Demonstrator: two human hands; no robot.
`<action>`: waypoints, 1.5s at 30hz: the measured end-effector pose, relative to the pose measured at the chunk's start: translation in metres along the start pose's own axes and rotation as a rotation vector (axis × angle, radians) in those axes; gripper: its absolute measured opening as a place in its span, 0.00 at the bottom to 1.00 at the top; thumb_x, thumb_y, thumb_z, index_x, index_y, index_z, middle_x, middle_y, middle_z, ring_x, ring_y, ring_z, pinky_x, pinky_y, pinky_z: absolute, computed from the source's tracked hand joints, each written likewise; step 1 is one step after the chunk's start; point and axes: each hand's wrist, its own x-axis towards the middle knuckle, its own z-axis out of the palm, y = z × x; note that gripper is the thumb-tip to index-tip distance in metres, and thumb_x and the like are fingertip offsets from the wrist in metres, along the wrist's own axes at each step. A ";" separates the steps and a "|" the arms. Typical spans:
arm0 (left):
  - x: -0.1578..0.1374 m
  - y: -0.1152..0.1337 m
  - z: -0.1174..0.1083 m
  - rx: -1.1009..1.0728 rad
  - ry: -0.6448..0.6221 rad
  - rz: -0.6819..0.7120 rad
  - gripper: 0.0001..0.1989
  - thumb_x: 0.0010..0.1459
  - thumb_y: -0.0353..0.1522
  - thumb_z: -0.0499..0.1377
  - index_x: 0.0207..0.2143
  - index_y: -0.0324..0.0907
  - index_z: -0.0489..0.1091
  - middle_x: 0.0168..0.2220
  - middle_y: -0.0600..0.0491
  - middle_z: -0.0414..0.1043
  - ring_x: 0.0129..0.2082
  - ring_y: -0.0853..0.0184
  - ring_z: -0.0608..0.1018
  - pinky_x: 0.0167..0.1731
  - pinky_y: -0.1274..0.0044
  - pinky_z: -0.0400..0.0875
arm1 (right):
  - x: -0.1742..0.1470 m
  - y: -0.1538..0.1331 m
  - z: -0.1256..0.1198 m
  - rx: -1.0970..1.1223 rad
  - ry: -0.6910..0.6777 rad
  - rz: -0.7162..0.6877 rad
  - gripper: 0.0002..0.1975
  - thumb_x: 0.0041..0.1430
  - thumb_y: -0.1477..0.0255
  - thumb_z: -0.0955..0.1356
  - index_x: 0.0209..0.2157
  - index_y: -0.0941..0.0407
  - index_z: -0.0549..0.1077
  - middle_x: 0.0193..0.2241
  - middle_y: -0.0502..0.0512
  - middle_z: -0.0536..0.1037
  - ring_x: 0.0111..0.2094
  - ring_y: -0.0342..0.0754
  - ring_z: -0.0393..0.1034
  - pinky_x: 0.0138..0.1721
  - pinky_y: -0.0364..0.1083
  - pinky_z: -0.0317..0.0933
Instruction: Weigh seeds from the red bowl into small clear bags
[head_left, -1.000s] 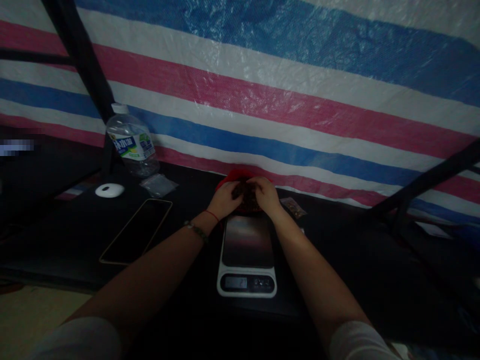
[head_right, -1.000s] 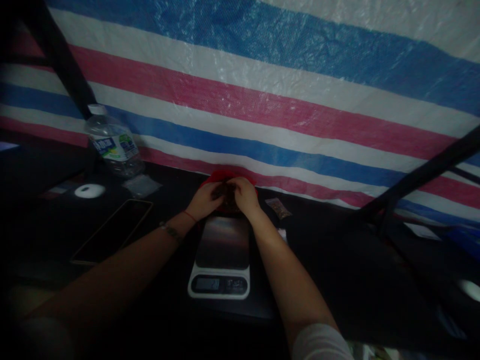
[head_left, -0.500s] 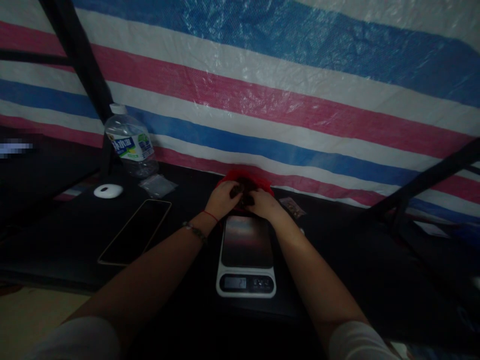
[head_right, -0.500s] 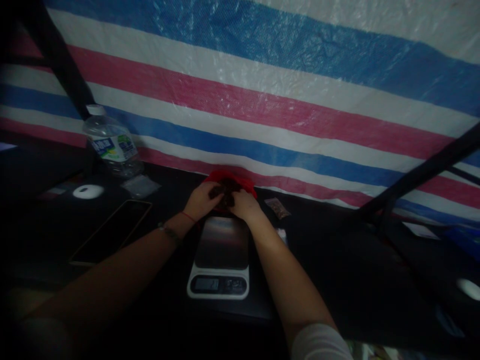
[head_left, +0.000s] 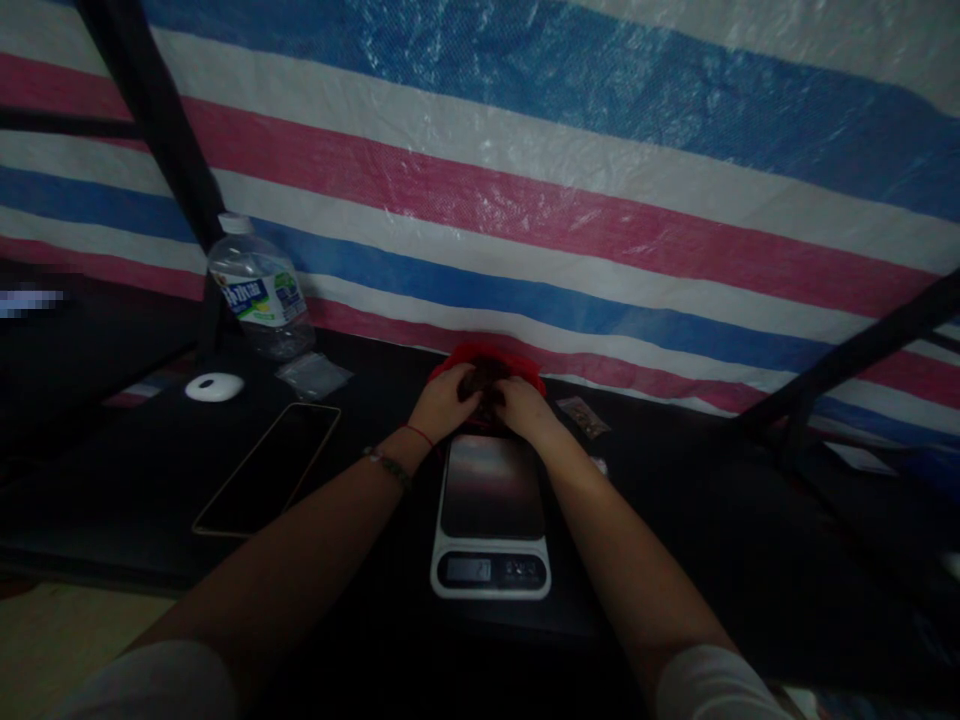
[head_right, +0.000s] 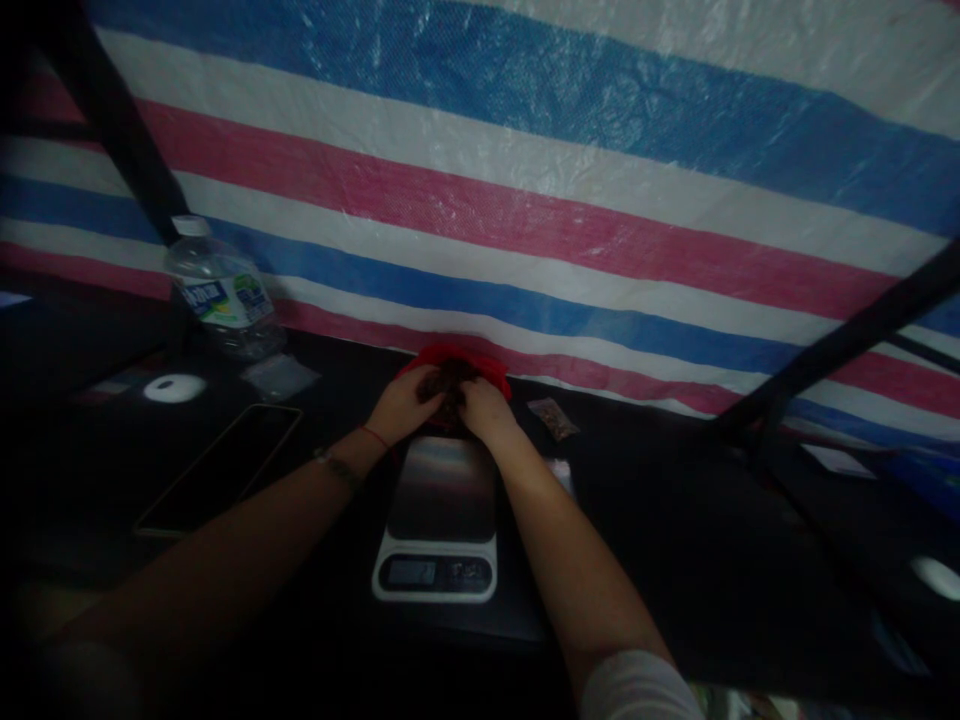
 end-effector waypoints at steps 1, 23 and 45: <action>0.000 0.000 0.000 -0.003 0.006 -0.008 0.18 0.52 0.31 0.58 0.47 0.41 0.67 0.45 0.49 0.73 0.46 0.61 0.75 0.49 0.69 0.69 | 0.000 0.001 0.001 0.010 -0.002 -0.010 0.15 0.56 0.73 0.66 0.46 0.60 0.73 0.45 0.64 0.75 0.47 0.54 0.68 0.47 0.47 0.60; 0.000 -0.005 0.003 0.009 0.004 -0.045 0.17 0.51 0.32 0.59 0.45 0.41 0.68 0.42 0.50 0.75 0.43 0.62 0.76 0.46 0.71 0.71 | 0.010 0.015 0.011 0.111 0.156 -0.041 0.12 0.53 0.77 0.67 0.40 0.58 0.77 0.40 0.59 0.77 0.44 0.50 0.70 0.48 0.46 0.60; -0.001 0.003 0.007 -0.092 -0.077 0.029 0.21 0.52 0.32 0.60 0.50 0.41 0.67 0.44 0.49 0.75 0.42 0.63 0.77 0.44 0.72 0.72 | 0.006 -0.004 0.000 0.426 0.394 -0.200 0.13 0.53 0.80 0.66 0.40 0.56 0.76 0.42 0.56 0.77 0.46 0.49 0.70 0.51 0.50 0.61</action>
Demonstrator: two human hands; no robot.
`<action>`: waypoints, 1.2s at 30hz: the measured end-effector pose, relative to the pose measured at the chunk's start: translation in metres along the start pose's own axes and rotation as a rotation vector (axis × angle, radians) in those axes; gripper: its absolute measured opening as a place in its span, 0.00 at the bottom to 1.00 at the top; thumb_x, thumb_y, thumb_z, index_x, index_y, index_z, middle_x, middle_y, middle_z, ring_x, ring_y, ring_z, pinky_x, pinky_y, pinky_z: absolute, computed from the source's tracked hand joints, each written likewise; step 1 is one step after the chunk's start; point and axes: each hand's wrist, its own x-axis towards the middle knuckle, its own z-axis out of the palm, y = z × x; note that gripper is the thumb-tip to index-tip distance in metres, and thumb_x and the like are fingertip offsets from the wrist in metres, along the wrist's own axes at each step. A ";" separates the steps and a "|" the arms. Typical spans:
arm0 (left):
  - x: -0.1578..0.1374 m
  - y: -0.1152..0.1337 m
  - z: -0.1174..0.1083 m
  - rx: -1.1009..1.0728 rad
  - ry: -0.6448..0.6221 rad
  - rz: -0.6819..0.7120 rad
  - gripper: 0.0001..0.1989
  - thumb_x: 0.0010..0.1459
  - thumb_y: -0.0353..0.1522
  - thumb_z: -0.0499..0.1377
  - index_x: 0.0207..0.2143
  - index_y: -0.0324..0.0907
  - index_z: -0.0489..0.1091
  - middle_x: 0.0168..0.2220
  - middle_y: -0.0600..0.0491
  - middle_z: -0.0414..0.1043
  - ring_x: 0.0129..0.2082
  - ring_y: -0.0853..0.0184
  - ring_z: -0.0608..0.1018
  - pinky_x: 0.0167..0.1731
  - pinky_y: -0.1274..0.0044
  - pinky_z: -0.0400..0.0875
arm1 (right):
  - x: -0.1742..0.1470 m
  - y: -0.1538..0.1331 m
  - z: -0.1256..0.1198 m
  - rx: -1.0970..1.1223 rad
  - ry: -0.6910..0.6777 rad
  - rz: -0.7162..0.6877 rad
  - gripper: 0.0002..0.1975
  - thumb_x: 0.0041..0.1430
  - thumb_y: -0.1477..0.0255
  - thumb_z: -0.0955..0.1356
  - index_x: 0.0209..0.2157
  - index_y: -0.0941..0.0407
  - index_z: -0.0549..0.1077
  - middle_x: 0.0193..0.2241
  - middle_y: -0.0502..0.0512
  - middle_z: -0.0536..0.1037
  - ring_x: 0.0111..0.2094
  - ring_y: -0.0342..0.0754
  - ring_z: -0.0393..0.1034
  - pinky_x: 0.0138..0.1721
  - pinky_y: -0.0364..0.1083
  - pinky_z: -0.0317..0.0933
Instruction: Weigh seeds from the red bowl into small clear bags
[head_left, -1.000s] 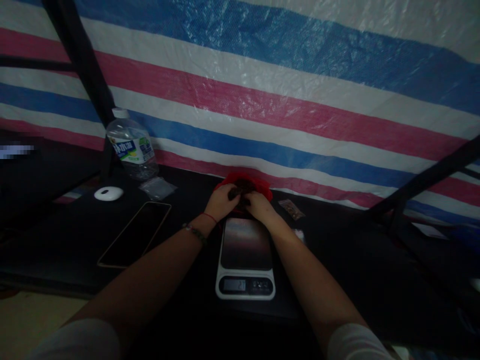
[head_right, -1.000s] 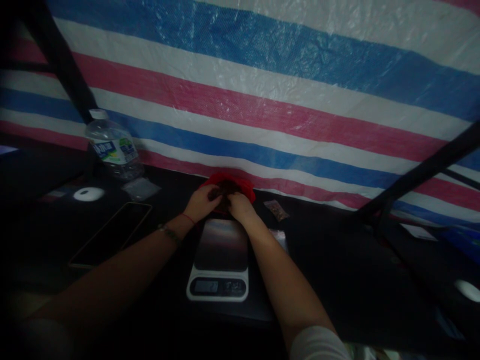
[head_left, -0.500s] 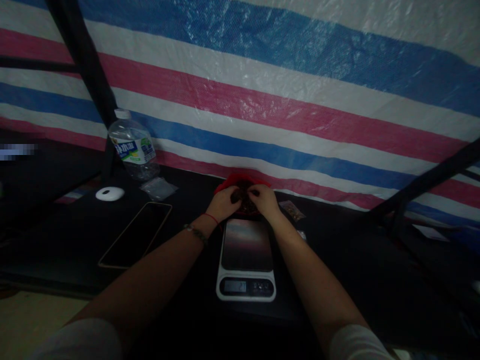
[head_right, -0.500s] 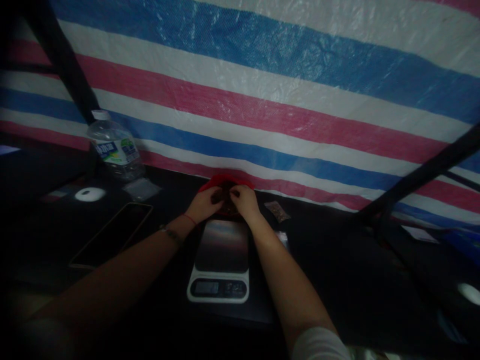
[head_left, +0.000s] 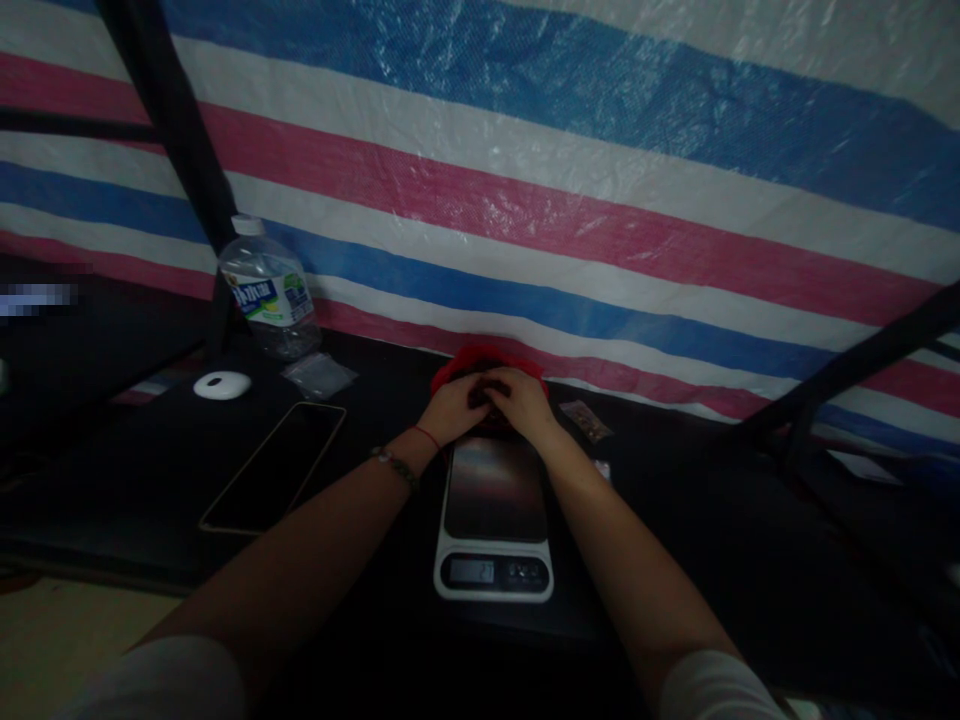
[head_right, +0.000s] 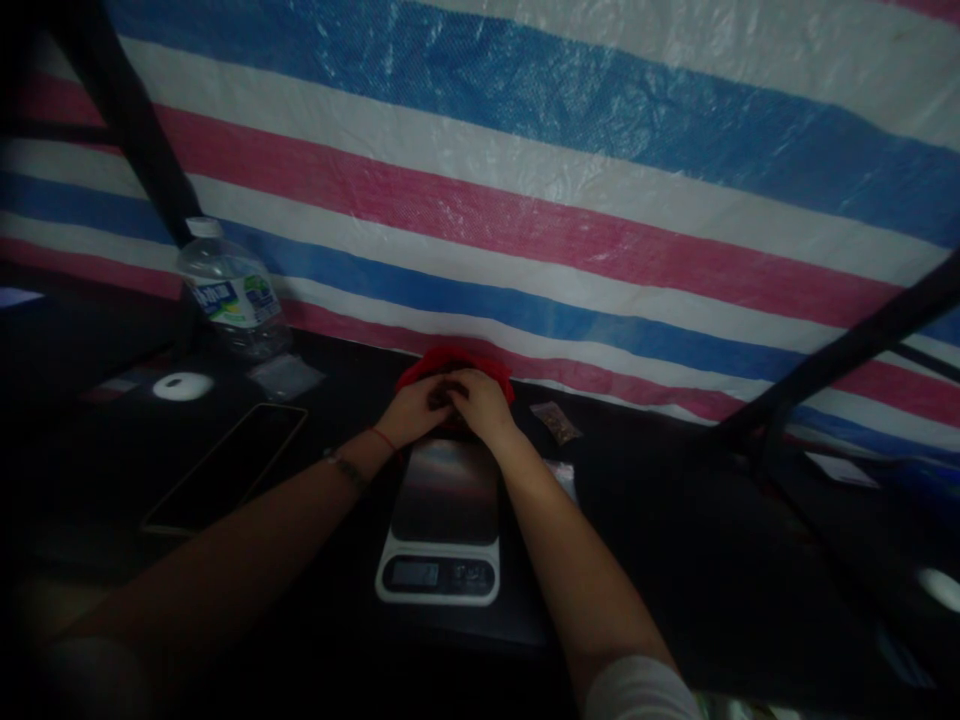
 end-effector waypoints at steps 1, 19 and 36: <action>0.000 0.000 0.000 0.003 -0.001 0.000 0.20 0.52 0.32 0.60 0.49 0.41 0.68 0.43 0.50 0.75 0.41 0.63 0.78 0.44 0.72 0.73 | 0.000 0.000 0.000 0.000 0.006 -0.005 0.14 0.53 0.80 0.66 0.40 0.55 0.76 0.42 0.56 0.77 0.46 0.49 0.69 0.51 0.50 0.61; 0.001 -0.010 0.005 -0.169 0.048 -0.073 0.24 0.48 0.31 0.63 0.49 0.41 0.63 0.43 0.49 0.74 0.42 0.64 0.78 0.45 0.72 0.73 | 0.002 0.006 -0.004 -0.013 0.142 0.025 0.17 0.54 0.83 0.60 0.39 0.57 0.76 0.39 0.57 0.78 0.44 0.49 0.70 0.50 0.50 0.61; -0.001 -0.007 0.000 -0.093 0.079 -0.052 0.23 0.51 0.32 0.60 0.50 0.42 0.63 0.44 0.50 0.74 0.43 0.65 0.77 0.45 0.72 0.72 | 0.000 0.005 -0.003 -0.064 -0.015 0.059 0.15 0.55 0.79 0.63 0.41 0.55 0.76 0.41 0.55 0.77 0.45 0.48 0.69 0.51 0.49 0.61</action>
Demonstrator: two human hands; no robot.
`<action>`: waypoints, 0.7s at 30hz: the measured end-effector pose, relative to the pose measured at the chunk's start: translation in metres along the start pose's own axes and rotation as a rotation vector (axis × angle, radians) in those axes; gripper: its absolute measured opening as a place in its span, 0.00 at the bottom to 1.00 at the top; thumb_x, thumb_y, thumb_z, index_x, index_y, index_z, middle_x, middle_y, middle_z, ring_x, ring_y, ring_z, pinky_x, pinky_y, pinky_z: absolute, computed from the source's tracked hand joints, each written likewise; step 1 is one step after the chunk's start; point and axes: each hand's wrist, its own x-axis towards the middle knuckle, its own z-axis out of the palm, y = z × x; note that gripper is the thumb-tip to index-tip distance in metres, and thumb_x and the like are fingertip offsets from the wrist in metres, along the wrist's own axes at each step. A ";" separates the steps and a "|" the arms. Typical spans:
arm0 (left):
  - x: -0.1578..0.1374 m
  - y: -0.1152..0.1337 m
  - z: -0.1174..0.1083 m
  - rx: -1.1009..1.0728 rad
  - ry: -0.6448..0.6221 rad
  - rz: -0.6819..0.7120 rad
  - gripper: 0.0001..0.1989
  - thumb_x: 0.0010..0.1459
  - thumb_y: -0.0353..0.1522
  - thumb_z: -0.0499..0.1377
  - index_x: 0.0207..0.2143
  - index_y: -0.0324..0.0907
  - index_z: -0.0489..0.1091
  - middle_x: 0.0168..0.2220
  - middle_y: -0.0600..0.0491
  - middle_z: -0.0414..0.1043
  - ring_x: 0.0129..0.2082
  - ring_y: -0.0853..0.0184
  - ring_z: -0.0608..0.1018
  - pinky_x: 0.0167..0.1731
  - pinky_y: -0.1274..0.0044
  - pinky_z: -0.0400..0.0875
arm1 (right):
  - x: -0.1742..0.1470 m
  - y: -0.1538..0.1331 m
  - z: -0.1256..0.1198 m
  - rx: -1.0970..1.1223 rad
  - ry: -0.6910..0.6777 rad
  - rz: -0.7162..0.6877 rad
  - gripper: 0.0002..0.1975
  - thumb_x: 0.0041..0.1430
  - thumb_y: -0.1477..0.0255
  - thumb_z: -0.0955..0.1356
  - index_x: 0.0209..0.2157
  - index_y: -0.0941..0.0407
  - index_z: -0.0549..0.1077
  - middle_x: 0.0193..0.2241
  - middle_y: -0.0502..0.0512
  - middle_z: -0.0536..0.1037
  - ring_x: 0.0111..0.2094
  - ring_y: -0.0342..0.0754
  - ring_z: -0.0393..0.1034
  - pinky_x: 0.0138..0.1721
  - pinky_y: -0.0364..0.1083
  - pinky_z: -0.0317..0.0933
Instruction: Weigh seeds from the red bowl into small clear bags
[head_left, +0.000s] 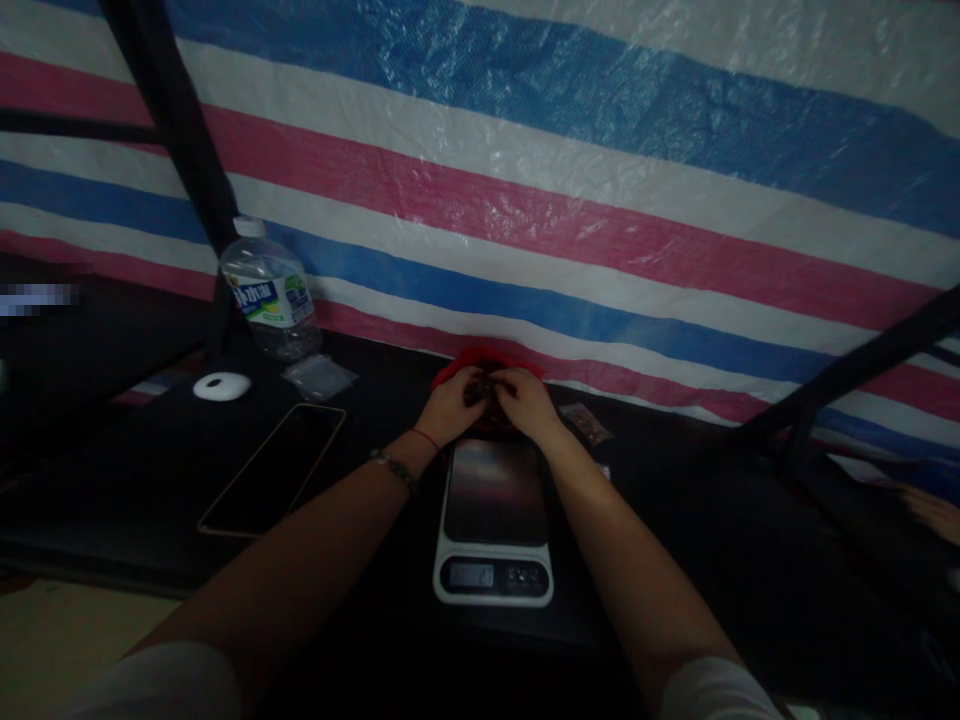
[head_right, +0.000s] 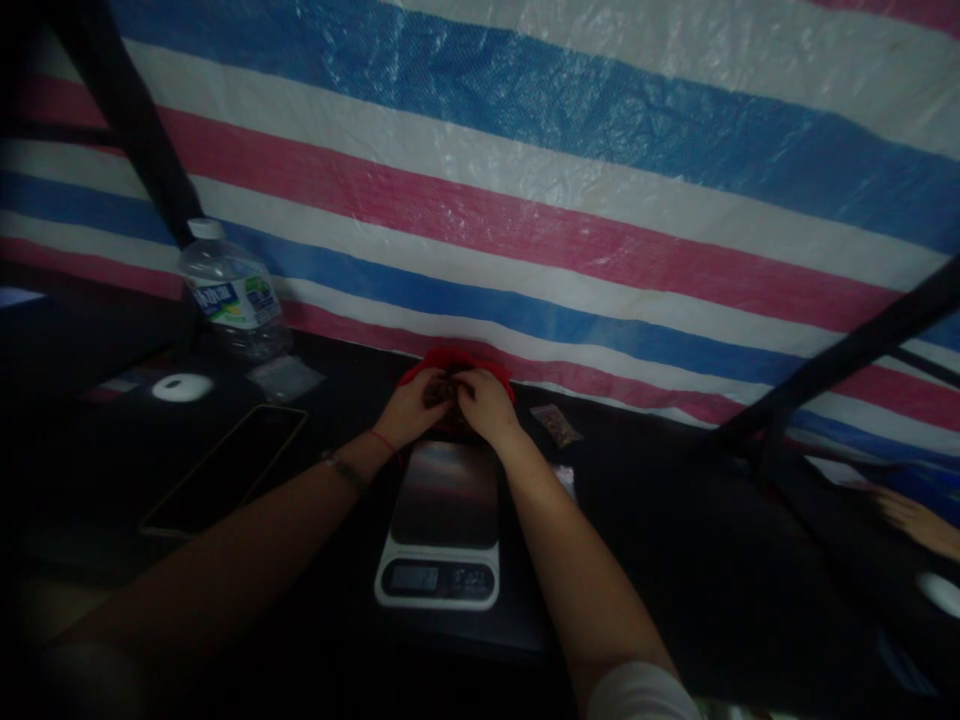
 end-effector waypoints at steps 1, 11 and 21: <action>0.000 0.000 0.000 0.007 0.000 -0.002 0.21 0.51 0.32 0.60 0.48 0.42 0.64 0.43 0.50 0.74 0.42 0.65 0.78 0.44 0.72 0.73 | 0.000 0.000 0.000 0.005 -0.019 -0.011 0.15 0.55 0.79 0.63 0.41 0.55 0.76 0.41 0.55 0.77 0.45 0.48 0.69 0.51 0.48 0.61; 0.001 0.000 -0.002 0.082 0.010 0.020 0.15 0.52 0.32 0.59 0.44 0.42 0.66 0.40 0.50 0.74 0.40 0.64 0.77 0.43 0.71 0.72 | 0.000 0.011 0.003 -0.126 -0.111 0.035 0.13 0.56 0.78 0.64 0.41 0.60 0.76 0.41 0.61 0.77 0.45 0.50 0.69 0.49 0.48 0.60; 0.002 0.001 -0.003 0.096 0.011 -0.034 0.15 0.52 0.32 0.60 0.43 0.42 0.67 0.40 0.50 0.74 0.41 0.63 0.77 0.44 0.70 0.72 | -0.007 0.012 0.016 -0.273 -0.286 0.010 0.10 0.53 0.79 0.66 0.36 0.60 0.77 0.37 0.62 0.75 0.39 0.50 0.70 0.43 0.46 0.62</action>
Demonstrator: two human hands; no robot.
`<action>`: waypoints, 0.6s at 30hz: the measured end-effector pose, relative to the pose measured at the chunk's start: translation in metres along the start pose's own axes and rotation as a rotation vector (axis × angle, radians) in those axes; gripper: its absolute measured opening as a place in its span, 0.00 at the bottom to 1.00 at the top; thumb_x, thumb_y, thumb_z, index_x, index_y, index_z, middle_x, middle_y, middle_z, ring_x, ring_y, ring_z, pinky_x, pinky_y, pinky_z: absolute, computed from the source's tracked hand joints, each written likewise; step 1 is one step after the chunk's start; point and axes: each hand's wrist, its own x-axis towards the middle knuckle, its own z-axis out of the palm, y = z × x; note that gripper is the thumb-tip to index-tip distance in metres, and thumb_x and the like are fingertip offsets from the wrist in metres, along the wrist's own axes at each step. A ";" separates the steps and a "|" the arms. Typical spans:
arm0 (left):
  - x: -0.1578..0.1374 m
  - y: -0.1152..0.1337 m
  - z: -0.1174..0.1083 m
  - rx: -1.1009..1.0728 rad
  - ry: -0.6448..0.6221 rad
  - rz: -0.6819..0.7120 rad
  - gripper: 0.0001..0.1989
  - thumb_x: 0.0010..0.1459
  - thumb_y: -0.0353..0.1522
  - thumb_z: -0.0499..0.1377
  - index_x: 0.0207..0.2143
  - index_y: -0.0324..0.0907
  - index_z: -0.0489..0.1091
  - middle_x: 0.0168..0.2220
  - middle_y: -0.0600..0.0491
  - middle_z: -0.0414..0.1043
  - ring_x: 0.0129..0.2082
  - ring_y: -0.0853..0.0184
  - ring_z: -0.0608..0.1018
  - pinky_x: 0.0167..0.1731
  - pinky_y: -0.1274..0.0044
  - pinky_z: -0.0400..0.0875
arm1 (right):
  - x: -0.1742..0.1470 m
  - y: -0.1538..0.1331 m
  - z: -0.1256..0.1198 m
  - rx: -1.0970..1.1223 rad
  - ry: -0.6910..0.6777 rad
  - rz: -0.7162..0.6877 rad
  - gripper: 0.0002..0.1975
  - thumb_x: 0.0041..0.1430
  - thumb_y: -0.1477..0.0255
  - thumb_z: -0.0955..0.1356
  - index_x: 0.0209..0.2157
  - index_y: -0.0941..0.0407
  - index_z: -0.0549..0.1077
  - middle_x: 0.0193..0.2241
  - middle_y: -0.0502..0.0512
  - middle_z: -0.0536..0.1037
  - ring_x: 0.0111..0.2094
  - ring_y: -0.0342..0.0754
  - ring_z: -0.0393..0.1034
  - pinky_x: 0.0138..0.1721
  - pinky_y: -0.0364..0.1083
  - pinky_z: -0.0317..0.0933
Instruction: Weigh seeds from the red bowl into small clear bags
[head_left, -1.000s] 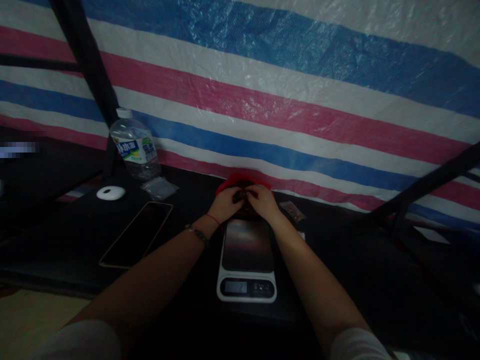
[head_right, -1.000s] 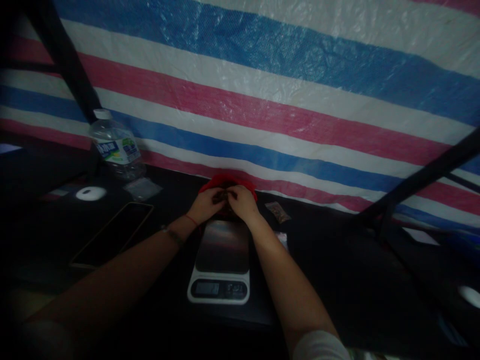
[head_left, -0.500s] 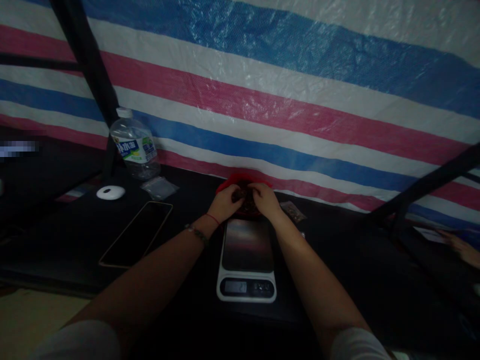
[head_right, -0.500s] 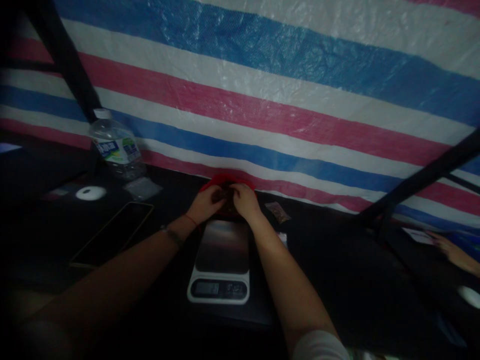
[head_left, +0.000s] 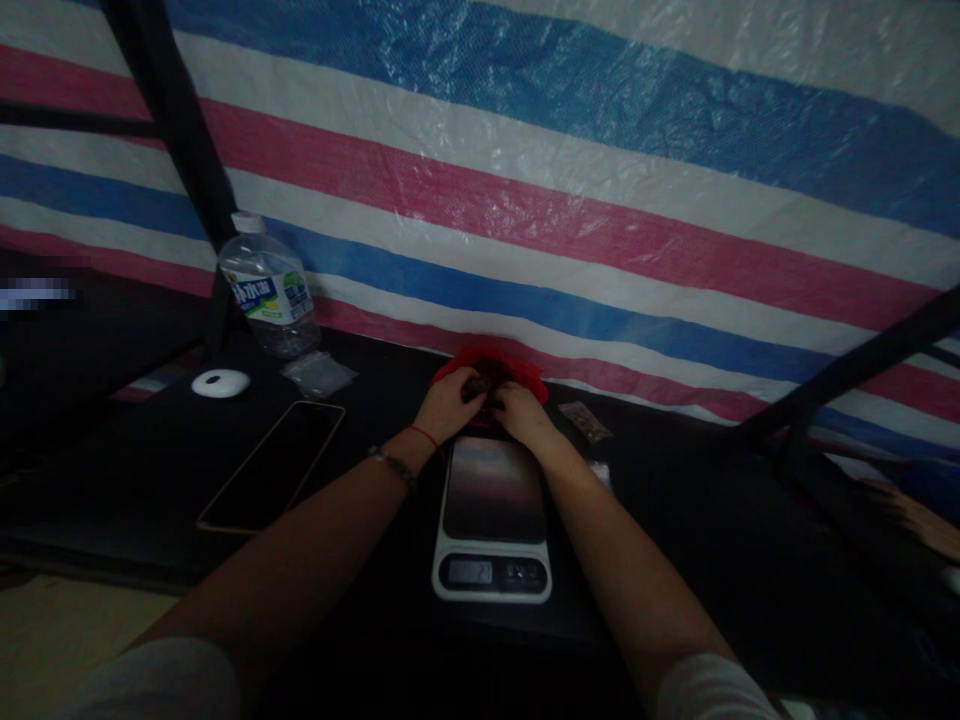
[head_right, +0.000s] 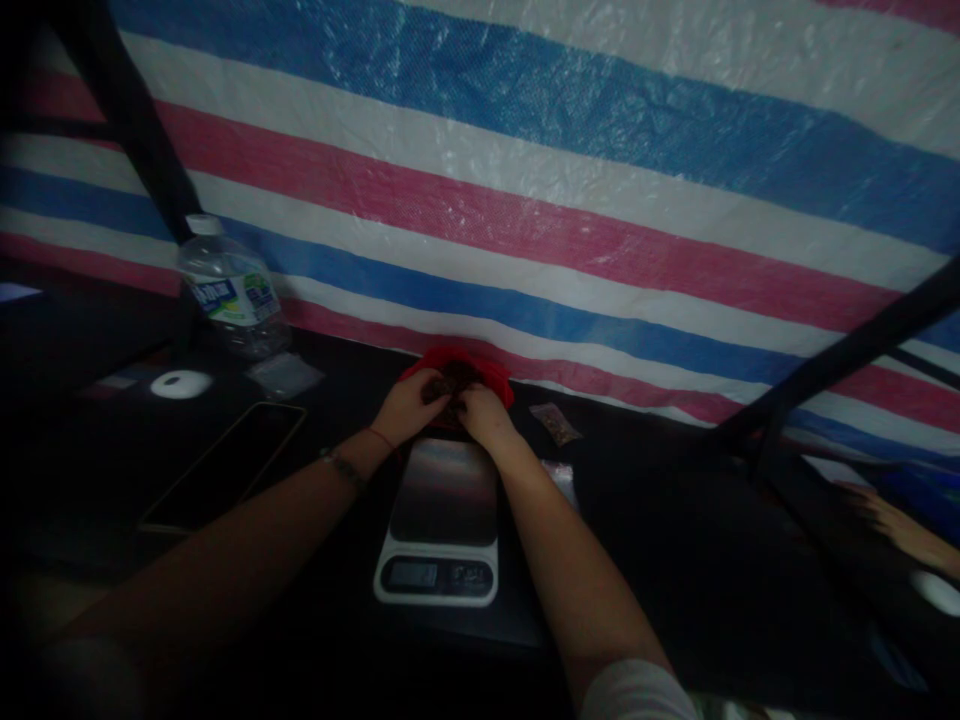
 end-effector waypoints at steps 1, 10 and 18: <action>0.000 0.000 0.000 -0.009 -0.002 -0.002 0.15 0.52 0.32 0.60 0.44 0.42 0.67 0.41 0.50 0.74 0.41 0.63 0.77 0.44 0.70 0.72 | 0.000 0.000 -0.001 0.002 0.003 0.005 0.10 0.53 0.79 0.66 0.36 0.60 0.78 0.37 0.61 0.75 0.39 0.50 0.70 0.43 0.46 0.62; -0.001 0.000 0.000 -0.092 0.036 0.024 0.28 0.51 0.30 0.60 0.54 0.41 0.58 0.48 0.47 0.71 0.47 0.61 0.75 0.50 0.68 0.69 | 0.000 0.001 -0.005 -0.027 -0.010 0.007 0.08 0.53 0.78 0.67 0.34 0.60 0.78 0.36 0.61 0.75 0.38 0.50 0.70 0.43 0.46 0.62; 0.001 -0.001 0.001 -0.069 -0.013 0.074 0.28 0.49 0.28 0.59 0.54 0.41 0.60 0.49 0.47 0.70 0.50 0.61 0.73 0.53 0.67 0.67 | 0.003 0.004 -0.014 0.267 0.365 0.094 0.09 0.55 0.75 0.67 0.38 0.56 0.77 0.37 0.56 0.79 0.41 0.49 0.72 0.46 0.49 0.63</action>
